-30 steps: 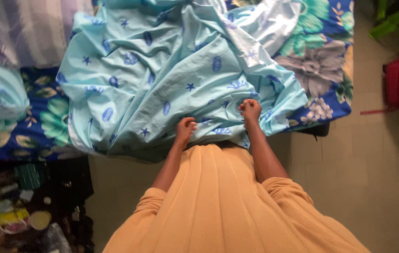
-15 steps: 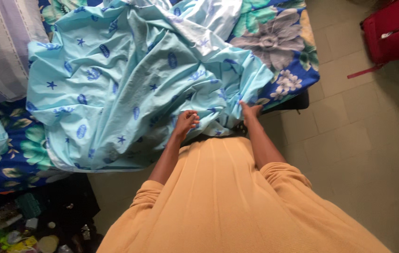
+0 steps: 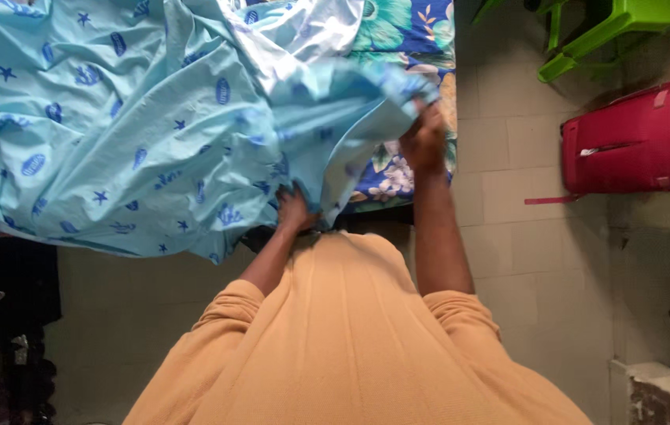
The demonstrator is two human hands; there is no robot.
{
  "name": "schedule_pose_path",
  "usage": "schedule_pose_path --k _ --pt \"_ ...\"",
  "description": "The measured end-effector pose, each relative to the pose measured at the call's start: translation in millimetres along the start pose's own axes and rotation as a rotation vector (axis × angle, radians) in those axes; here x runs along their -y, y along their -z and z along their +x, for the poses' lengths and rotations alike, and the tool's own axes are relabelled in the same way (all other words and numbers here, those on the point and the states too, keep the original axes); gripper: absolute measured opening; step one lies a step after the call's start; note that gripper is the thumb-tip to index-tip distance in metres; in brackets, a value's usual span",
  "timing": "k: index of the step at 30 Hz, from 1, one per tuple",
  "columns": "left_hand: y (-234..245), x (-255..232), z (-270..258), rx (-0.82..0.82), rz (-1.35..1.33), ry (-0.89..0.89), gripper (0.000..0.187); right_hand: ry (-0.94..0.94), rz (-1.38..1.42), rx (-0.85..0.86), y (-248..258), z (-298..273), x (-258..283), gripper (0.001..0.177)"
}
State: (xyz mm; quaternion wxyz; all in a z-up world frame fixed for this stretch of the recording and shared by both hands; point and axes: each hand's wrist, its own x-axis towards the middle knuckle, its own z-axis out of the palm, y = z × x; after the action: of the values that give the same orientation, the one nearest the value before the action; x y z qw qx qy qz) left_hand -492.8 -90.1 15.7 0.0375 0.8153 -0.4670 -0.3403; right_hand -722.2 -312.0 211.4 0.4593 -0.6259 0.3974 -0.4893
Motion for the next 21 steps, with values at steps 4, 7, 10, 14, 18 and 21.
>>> schedule_pose_path --k 4,7,10,14,18,21 --pt "13 -17 -7 -0.115 0.019 0.203 0.129 0.224 -0.050 -0.029 64 76 57 0.024" --pt "14 -21 -5 -0.247 -0.100 0.193 0.127 -0.026 1.196 0.167 103 123 56 0.029" --pt "18 -14 11 -0.502 -0.158 0.187 0.049 0.170 1.007 0.221 140 160 40 0.032" --pt "85 33 40 -0.602 -0.358 0.079 0.032 -0.076 0.888 -0.211 186 186 32 0.044" --pt "174 58 28 -0.736 -0.583 -0.094 0.029 -0.104 0.424 -0.294 216 147 -2 0.048" --pt "216 57 -11 -0.955 -0.942 -0.341 0.030 -0.073 0.462 -0.306 202 116 -56 0.050"
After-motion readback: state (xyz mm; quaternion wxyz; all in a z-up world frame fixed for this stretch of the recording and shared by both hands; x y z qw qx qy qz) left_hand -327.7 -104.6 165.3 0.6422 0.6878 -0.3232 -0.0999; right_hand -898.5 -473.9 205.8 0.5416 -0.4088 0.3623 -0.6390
